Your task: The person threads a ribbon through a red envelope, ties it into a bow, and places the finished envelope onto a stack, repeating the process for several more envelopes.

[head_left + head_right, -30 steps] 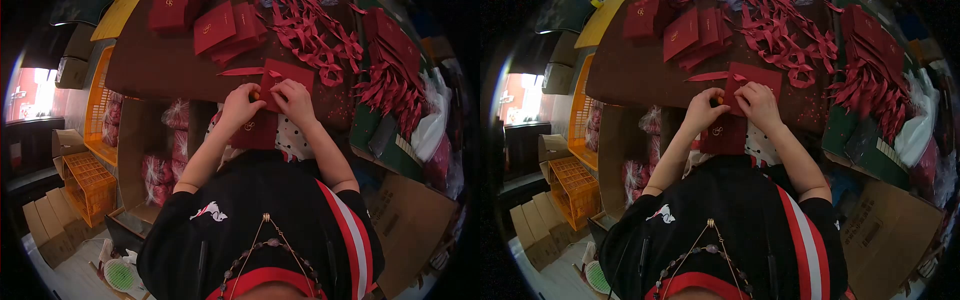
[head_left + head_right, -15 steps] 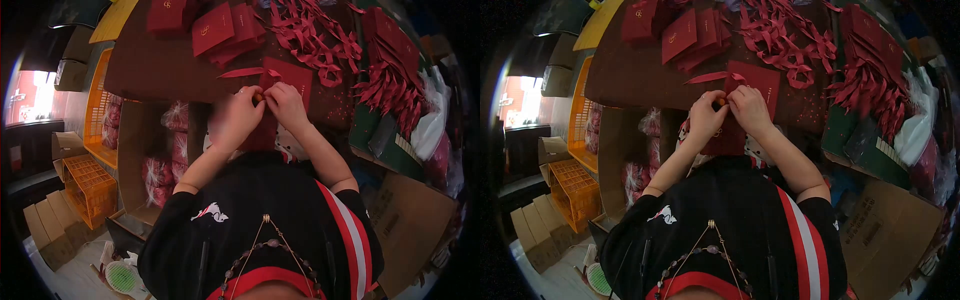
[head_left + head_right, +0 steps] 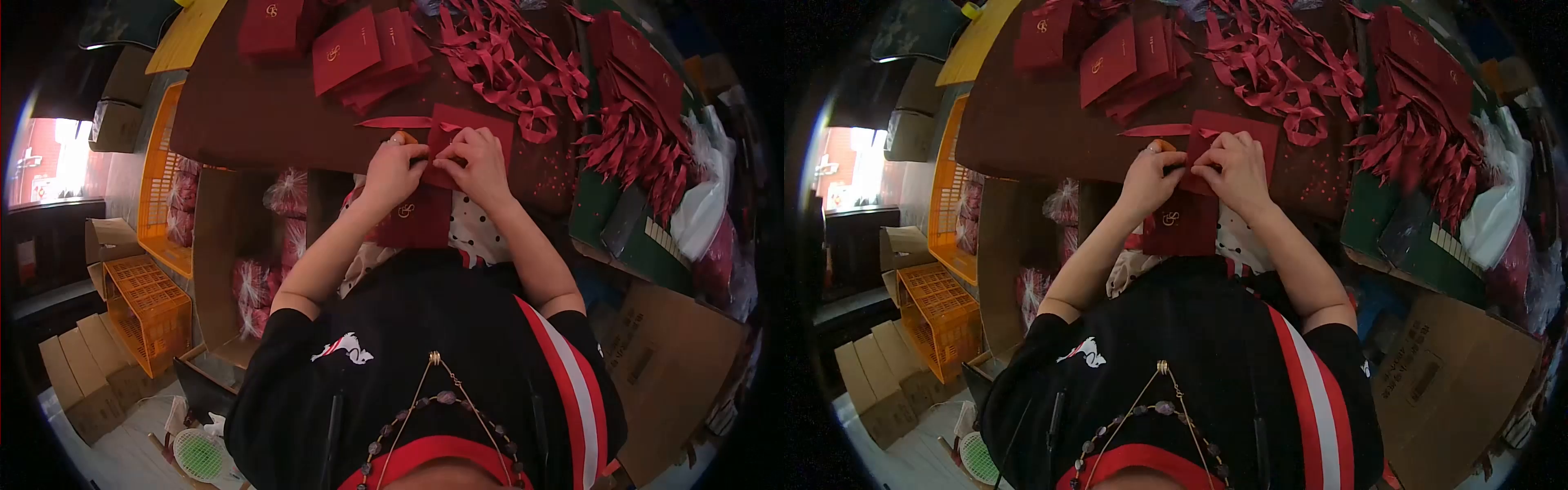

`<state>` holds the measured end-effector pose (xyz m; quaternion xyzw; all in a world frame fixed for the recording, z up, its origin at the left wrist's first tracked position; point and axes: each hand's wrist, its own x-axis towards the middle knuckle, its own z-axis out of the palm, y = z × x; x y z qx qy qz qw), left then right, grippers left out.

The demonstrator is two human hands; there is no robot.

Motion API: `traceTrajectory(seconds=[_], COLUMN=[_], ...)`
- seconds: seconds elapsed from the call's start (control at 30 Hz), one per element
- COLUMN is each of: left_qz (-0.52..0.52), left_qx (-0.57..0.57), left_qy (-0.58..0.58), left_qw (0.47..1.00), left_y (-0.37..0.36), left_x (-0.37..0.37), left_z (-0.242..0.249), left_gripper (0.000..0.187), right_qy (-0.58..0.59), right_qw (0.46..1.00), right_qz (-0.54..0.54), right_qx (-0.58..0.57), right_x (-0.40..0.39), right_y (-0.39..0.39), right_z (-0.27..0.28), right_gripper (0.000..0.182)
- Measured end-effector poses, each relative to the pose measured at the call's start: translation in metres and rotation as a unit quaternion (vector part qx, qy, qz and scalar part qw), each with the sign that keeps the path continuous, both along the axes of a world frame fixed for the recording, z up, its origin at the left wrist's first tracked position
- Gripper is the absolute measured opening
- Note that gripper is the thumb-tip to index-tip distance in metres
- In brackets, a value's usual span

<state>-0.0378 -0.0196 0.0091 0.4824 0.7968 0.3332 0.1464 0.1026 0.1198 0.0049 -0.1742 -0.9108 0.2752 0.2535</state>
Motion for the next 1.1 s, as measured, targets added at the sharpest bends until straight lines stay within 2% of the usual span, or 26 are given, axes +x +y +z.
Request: traceTrajectory(seconds=[0.07,0.13,0.2,0.23,0.27,0.3,0.33,0.37,0.4,0.5,0.57,0.6,0.67,0.7,0.77,0.8,0.83,0.87,0.9,0.93,1.03,1.07,1.1], left_qz=[-0.003,-0.004,-0.008,-0.01,-0.011,-0.002,0.006,0.041,0.075,0.062,0.097,0.113,0.073,0.011,-0.114,-0.15,-0.148,-0.146,-0.138,-0.141,-0.107,-0.092,-0.078], left_qx=[0.006,0.03,0.034,0.038,0.038,0.019,0.002,0.019,-0.027,-0.035,0.007,-0.001,0.084,0.043,0.063,0.047,0.069,0.091,0.133,0.135,0.199,0.235,0.27], left_qy=[0.003,0.059,0.105,0.15,0.148,0.189,0.231,0.227,0.229,0.23,0.232,0.235,0.235,0.226,0.248,0.243,0.248,0.253,0.238,0.237,0.289,0.276,0.263], left_qw=[1.0,0.998,0.994,0.988,0.988,0.982,0.973,0.973,0.97,0.971,0.968,0.965,0.966,0.973,0.96,0.957,0.955,0.952,0.952,0.952,0.93,0.927,0.923], left_y=[0.001,-0.001,-0.003,-0.005,-0.008,-0.013,-0.018,-0.027,-0.038,-0.064,-0.069,-0.069,-0.059,-0.056,-0.039,-0.031,-0.027,-0.024,-0.021,-0.022,-0.03,-0.029,-0.029], left_x=[0.001,0.004,0.005,0.005,0.003,-0.004,-0.014,-0.03,-0.042,-0.05,-0.041,-0.038,-0.026,-0.017,0.002,0.008,0.01,0.011,0.012,0.014,0.013,0.009,0.004], left_z=[-0.003,-0.005,-0.003,-0.002,-0.002,-0.001,0.001,-0.004,0.004,0.007,0.003,0.006,0.021,0.02,0.022,0.011,-0.011,-0.027,-0.023,-0.017,0.017,0.03,0.04], left_gripper=[0.022,0.017,0.014,0.012,0.012,0.011,0.01,0.009,0.01,0.009,0.009,0.023,0.045,0.063,0.066,0.061,0.055,0.05,0.042,0.042,0.035,0.031,0.027], right_qy=[-0.011,-0.021,0.044,0.042,0.039,0.037,0.037,0.04,0.044,0.029,0.031,0.032,0.03,0.027,0.031,0.039,0.05,0.084,0.117,0.126,0.06,0.059,0.008], right_qw=[1.0,0.998,0.996,0.996,0.998,0.999,0.999,0.999,0.999,0.999,0.999,0.998,0.998,0.998,0.997,0.996,0.99,0.988,0.985,0.991,0.979,0.979,0.978], right_qz=[0.019,0.038,0.043,0.042,0.031,0.022,0.021,0.015,0.008,0.017,0.019,0.02,0.022,0.023,0.039,0.057,0.064,0.045,0.026,-0.031,-0.177,-0.179,-0.179], right_qx=[-0.02,-0.041,-0.063,-0.063,-0.046,-0.028,-0.026,-0.021,-0.017,-0.025,-0.036,-0.045,-0.046,-0.047,-0.051,-0.06,-0.119,-0.12,-0.122,0.003,0.083,0.082,0.11], right_x=[0.002,0.003,0.006,0.008,0.01,0.012,0.014,0.016,0.017,0.013,0.013,0.012,0.011,0.012,0.014,0.014,0.017,0.02,0.025,0.032,0.05,0.057,0.065], right_y=[0.003,0.003,0.004,0.005,0.005,0.007,0.01,0.012,0.013,0.01,0.01,0.011,0.009,0.01,0.014,0.016,0.02,0.025,0.032,0.044,0.064,0.072,0.08], right_z=[-0.002,0.0,0.004,0.005,0.006,0.006,0.005,0.002,0.0,0.002,-0.001,-0.001,0.002,0.004,0.006,0.007,0.016,0.022,0.025,0.027,0.035,0.028,0.016], right_gripper=[0.017,0.022,0.042,0.042,0.05,0.06,0.06,0.061,0.062,0.059,0.056,0.054,0.052,0.05,0.048,0.046,0.037,0.033,0.029,0.023,0.019,0.019,0.017])
